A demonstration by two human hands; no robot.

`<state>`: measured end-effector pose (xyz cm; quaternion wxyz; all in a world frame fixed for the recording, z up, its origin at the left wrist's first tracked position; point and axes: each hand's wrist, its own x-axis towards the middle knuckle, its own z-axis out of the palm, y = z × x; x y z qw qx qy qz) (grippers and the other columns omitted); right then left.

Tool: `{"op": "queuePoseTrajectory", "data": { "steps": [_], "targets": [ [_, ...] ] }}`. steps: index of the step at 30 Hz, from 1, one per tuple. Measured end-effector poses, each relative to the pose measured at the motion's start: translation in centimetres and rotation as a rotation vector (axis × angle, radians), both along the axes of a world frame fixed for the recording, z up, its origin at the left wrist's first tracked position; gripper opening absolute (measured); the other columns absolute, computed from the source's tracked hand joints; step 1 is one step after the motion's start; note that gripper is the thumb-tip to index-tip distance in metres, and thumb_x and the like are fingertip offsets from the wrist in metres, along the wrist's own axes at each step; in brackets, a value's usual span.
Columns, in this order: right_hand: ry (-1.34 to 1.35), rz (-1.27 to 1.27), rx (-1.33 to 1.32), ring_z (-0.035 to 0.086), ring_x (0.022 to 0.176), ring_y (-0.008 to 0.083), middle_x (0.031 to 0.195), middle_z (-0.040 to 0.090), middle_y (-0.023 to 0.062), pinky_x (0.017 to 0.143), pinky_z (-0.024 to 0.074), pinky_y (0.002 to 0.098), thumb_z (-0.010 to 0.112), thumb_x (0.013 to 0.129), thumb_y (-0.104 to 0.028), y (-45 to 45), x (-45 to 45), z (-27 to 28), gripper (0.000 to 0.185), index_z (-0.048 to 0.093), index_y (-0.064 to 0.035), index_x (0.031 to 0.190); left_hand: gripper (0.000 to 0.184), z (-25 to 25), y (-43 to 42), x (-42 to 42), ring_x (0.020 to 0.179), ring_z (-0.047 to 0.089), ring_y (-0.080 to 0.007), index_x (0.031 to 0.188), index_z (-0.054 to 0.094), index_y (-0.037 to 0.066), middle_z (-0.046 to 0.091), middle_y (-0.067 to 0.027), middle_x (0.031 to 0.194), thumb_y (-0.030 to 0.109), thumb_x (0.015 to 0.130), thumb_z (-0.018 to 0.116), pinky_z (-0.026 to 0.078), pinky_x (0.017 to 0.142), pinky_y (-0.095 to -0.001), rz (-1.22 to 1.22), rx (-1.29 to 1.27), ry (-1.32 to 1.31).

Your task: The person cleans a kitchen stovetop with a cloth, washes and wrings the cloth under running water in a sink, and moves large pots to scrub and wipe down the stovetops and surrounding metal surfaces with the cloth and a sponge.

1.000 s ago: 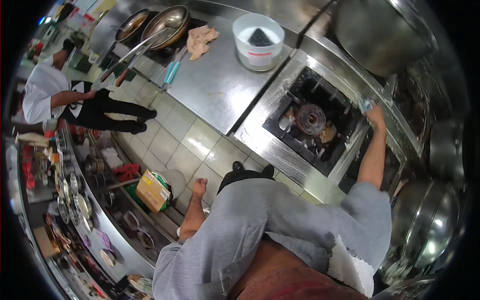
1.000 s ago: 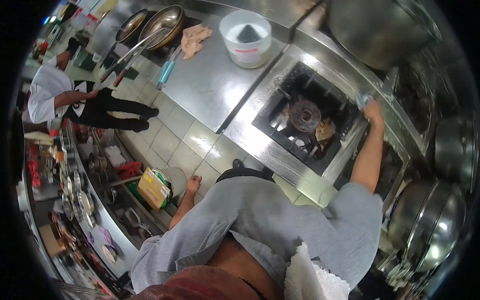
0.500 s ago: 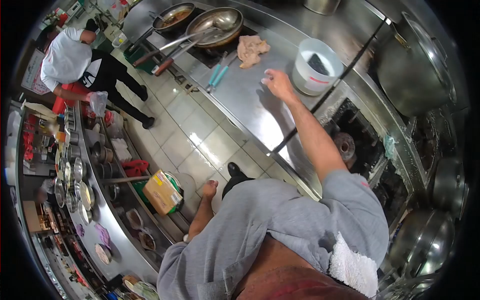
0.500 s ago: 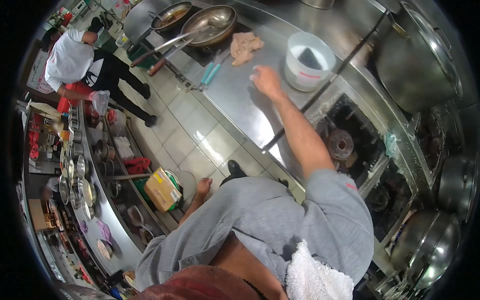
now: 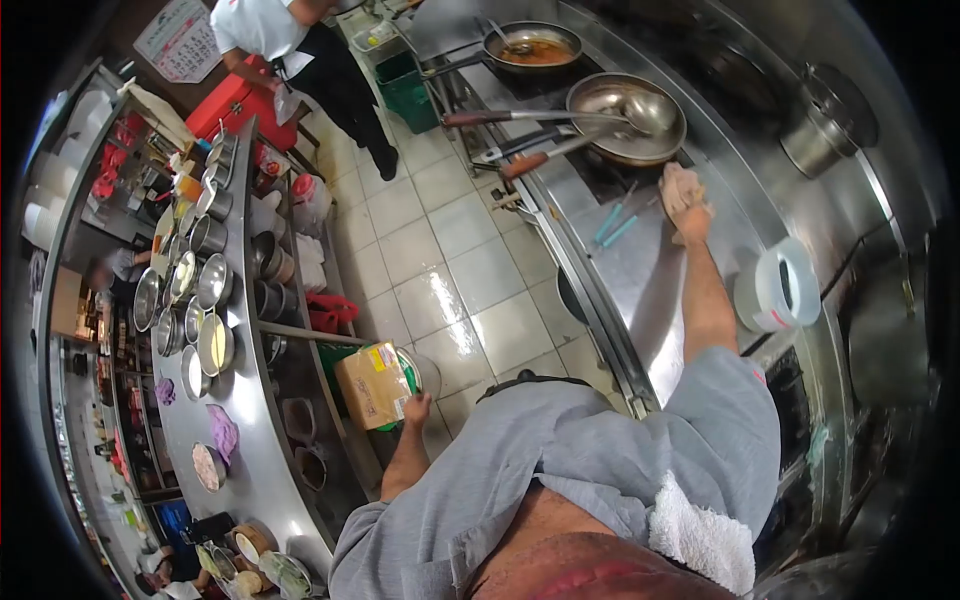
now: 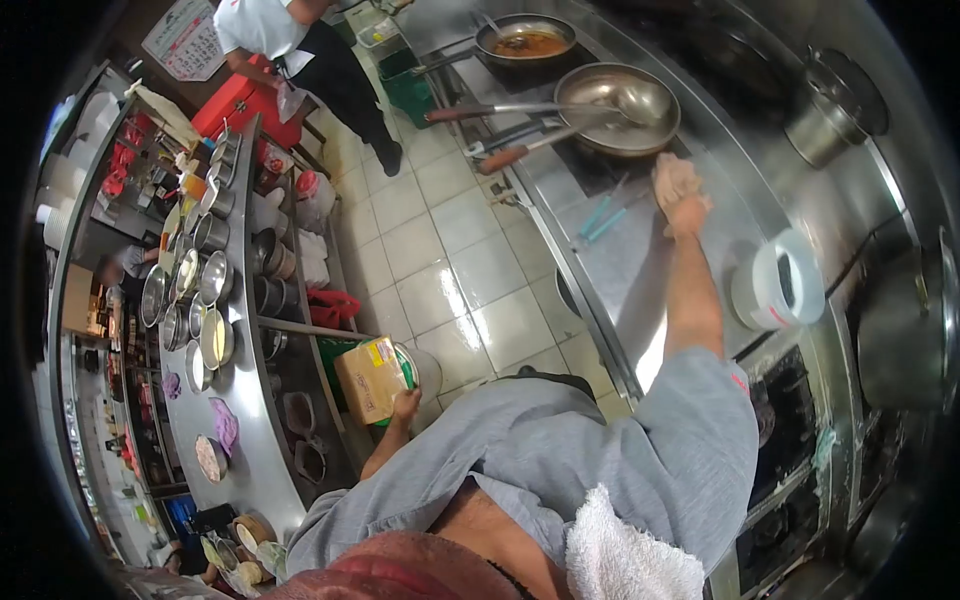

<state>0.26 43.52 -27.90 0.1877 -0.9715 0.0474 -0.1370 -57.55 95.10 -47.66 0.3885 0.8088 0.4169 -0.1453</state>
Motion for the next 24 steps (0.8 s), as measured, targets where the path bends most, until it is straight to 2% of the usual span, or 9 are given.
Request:
{"op": "queuePoseTrajectory", "data": {
  "steps": [2, 4, 6, 8, 11, 15, 18, 21, 24],
  "targets": [
    [0.27, 0.072, 0.176, 0.062, 0.077, 0.026, 0.093, 0.064, 0.0169, 0.061, 0.0479, 0.0403, 0.057, 0.078, -0.018, -3.5, 2.4, -1.8, 0.032, 0.057, 0.004, 0.101, 0.048, 0.5, -0.3, -0.7, 0.082, 0.063, -0.0322, 0.083, 0.066, 0.002, 0.064, -0.0199, 0.08, 0.047, 0.082, 0.05, 0.047, 0.073, -0.0409, -0.04, -0.03, 0.127],
    [0.089, -0.042, 1.144, 0.058, 0.067, 0.0208, 0.087, 0.064, 0.0107, 0.051, 0.0431, 0.0394, 0.051, 0.081, -0.013, -7.1, 4.6, -4.1, 0.022, 0.059, -0.0003, 0.097, 0.048, 0.5, -0.9, -1.0, 0.084, 0.063, -0.0324, 0.083, 0.067, 0.002, 0.065, -0.0199, 0.081, 0.047, 0.081, 0.05, 0.047, 0.075, -0.0411, -0.096, -0.015, 0.2],
    [-0.058, -0.112, 1.673, 0.058, 0.07, 0.0204, 0.091, 0.063, 0.008, 0.054, 0.0441, 0.0357, 0.048, 0.084, -0.014, -7.5, 3.4, 0.2, 0.021, 0.06, -0.0041, 0.098, 0.049, -2.9, -1.1, -2.2, 0.088, 0.062, -0.0332, 0.087, 0.068, 0.003, 0.065, -0.0204, 0.086, 0.048, 0.081, 0.05, 0.046, 0.079, -0.041, -0.356, 0.118, -0.101],
    [-0.055, -0.291, 1.851, 0.059, 0.078, 0.0195, 0.092, 0.063, 0.0076, 0.061, 0.0463, 0.0313, 0.047, 0.086, -0.018, -6.0, 0.3, 5.0, 0.021, 0.06, -0.0058, 0.098, 0.049, -1.6, -1.5, 1.0, 0.089, 0.062, -0.0336, 0.091, 0.067, 0.003, 0.065, -0.0203, 0.088, 0.048, 0.081, 0.05, 0.046, 0.081, -0.0405, -0.251, 0.015, 0.049],
    [0.042, -0.001, 2.123, 0.059, 0.087, 0.0216, 0.096, 0.062, 0.0063, 0.078, 0.0473, 0.033, 0.051, 0.087, -0.023, -6.6, 0.2, 6.3, 0.029, 0.056, -0.0016, 0.105, 0.05, -1.5, -2.1, 5.5, 0.094, 0.06, -0.0341, 0.1, 0.064, 0.001, 0.064, -0.0213, 0.095, 0.046, 0.081, 0.051, 0.046, 0.084, -0.0392, -0.1, -0.111, 0.111],
    [0.074, -0.007, 2.011, 0.06, 0.084, 0.0206, 0.091, 0.063, 0.0074, 0.071, 0.0491, 0.0293, 0.05, 0.085, -0.015, -4.2, -0.3, 10.2, 0.02, 0.06, -0.004, 0.098, 0.049, -0.1, -1.8, 12.6, 0.097, 0.06, -0.0337, 0.107, 0.06, -0.002, 0.063, -0.0215, 0.102, 0.04, 0.081, 0.056, 0.046, 0.085, -0.0385, 0.13, -0.155, -0.067],
    [-0.007, 0.092, 1.692, 0.06, 0.076, 0.0181, 0.085, 0.062, 0.006, 0.068, 0.047, 0.0281, 0.056, 0.079, -0.009, -3.3, 0.2, 12.9, 0.017, 0.061, -0.0007, 0.093, 0.048, 1.1, -0.6, 17.0, 0.098, 0.06, -0.0326, 0.11, 0.058, -0.002, 0.063, -0.0208, 0.102, 0.037, 0.081, 0.059, 0.046, 0.085, -0.0378, 0.094, -0.138, -0.126],
    [-0.188, -0.121, 0.945, 0.053, 0.064, 0.013, 0.07, 0.058, 0.0044, 0.06, 0.0429, 0.0265, 0.052, 0.069, 0.001, -3.1, 0.0, 14.9, 0.014, 0.06, -0.0008, 0.08, 0.05, 1.2, 0.6, 18.7, 0.095, 0.061, -0.0314, 0.107, 0.058, -0.003, 0.063, -0.0217, 0.1, 0.038, 0.081, 0.059, 0.047, 0.084, -0.0372, 0.099, -0.138, -0.162],
    [-0.316, -0.224, 0.709, 0.051, 0.061, 0.0146, 0.069, 0.056, 0.0042, 0.057, 0.0408, 0.0283, 0.051, 0.068, 0.001, -2.2, 0.3, 15.9, 0.013, 0.06, -0.0009, 0.077, 0.049, -0.8, 3.0, 18.9, 0.093, 0.062, -0.0312, 0.107, 0.059, -0.003, 0.063, -0.0217, 0.099, 0.039, 0.08, 0.06, 0.047, 0.083, -0.0376, 0.131, -0.151, -0.184]
  ]
}}
